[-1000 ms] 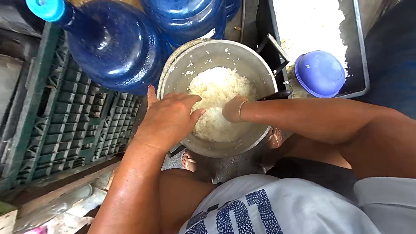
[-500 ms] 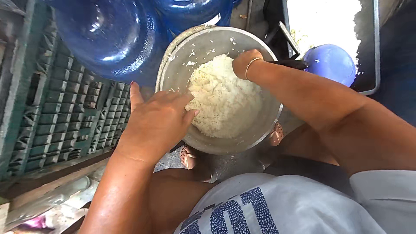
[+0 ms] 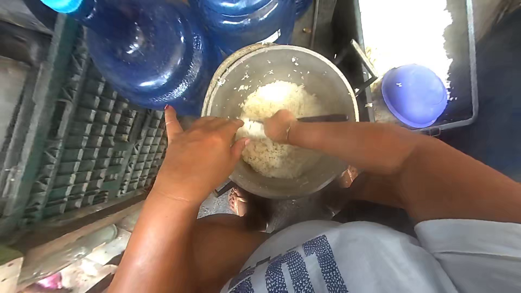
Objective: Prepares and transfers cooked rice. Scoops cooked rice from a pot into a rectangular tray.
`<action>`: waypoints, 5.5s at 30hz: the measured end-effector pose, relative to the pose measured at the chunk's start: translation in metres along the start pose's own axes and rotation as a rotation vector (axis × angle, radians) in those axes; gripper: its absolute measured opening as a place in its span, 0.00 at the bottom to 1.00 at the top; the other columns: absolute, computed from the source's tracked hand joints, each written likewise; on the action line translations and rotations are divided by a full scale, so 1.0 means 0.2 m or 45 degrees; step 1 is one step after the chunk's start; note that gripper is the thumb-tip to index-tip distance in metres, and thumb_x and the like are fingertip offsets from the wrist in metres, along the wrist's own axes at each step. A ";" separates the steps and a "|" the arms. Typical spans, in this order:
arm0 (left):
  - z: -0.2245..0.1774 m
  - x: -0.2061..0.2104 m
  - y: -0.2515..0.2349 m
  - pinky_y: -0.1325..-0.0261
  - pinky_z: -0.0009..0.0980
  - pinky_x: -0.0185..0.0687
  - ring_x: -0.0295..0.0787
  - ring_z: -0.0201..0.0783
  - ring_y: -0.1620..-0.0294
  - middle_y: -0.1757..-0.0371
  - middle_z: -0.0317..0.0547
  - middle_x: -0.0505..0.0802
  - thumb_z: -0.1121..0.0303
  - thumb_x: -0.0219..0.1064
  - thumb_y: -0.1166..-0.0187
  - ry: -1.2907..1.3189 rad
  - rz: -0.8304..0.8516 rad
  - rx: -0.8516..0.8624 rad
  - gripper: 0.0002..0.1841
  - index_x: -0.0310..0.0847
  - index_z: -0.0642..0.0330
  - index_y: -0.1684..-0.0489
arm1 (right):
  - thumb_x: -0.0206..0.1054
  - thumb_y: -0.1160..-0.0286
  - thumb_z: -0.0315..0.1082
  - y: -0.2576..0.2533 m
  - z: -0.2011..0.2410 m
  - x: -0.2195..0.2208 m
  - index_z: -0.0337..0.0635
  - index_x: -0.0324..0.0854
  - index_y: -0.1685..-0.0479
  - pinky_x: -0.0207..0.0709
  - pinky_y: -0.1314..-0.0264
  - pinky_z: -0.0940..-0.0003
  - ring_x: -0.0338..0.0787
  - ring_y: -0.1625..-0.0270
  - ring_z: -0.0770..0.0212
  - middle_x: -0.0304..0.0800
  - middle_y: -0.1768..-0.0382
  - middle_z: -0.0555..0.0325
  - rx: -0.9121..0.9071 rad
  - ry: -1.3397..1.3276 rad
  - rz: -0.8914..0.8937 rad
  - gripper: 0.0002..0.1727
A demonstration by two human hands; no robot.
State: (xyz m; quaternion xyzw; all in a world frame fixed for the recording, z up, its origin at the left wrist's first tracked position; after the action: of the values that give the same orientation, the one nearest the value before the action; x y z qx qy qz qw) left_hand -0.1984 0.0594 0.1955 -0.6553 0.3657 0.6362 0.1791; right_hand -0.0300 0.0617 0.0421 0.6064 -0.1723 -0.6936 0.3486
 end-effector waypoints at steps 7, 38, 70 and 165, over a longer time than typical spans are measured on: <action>-0.01 -0.01 0.00 0.19 0.85 0.37 0.84 0.61 0.28 0.36 0.53 0.92 0.50 0.58 0.10 -0.041 0.008 -0.069 0.22 0.85 0.51 0.30 | 0.56 0.16 0.26 0.31 -0.05 -0.22 0.36 0.83 0.44 0.80 0.55 0.36 0.92 0.50 0.35 0.90 0.58 0.39 -0.185 0.317 -0.030 0.12; -0.07 -0.02 -0.07 0.19 0.85 0.37 0.84 0.60 0.27 0.36 0.51 0.93 0.51 0.59 0.10 -0.069 0.062 -0.113 0.20 0.85 0.48 0.29 | 0.61 0.16 0.30 0.25 0.06 0.22 0.29 0.84 0.41 0.79 0.39 0.28 0.89 0.37 0.33 0.89 0.42 0.32 -0.141 -0.107 0.428 0.14; -0.07 -0.02 -0.06 0.18 0.84 0.35 0.84 0.60 0.27 0.35 0.50 0.93 0.49 0.58 0.10 -0.061 0.086 -0.087 0.22 0.84 0.48 0.29 | 0.61 0.15 0.31 0.38 0.00 0.24 0.35 0.86 0.37 0.80 0.39 0.30 0.90 0.38 0.35 0.90 0.44 0.36 -0.273 0.034 0.531 0.15; 0.00 0.01 -0.02 0.19 0.85 0.36 0.84 0.60 0.26 0.34 0.50 0.92 0.48 0.59 0.11 -0.028 0.134 -0.110 0.22 0.84 0.46 0.27 | 0.59 0.19 0.22 0.35 -0.35 -0.17 0.21 0.84 0.55 0.78 0.51 0.33 0.88 0.46 0.28 0.86 0.52 0.24 0.413 0.575 0.272 0.10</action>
State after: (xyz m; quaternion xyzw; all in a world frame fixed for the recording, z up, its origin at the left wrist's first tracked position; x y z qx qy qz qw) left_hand -0.1945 0.0618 0.1929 -0.6354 0.3699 0.6669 0.1211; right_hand 0.0574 0.0489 0.0993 0.7716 -0.2618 -0.4640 0.3477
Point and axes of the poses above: each hand's wrist, its own y-axis away from the middle knuckle, its own x-axis out of the palm, z = x × y, the point moved 2 cm from there along -y, towards the middle knuckle
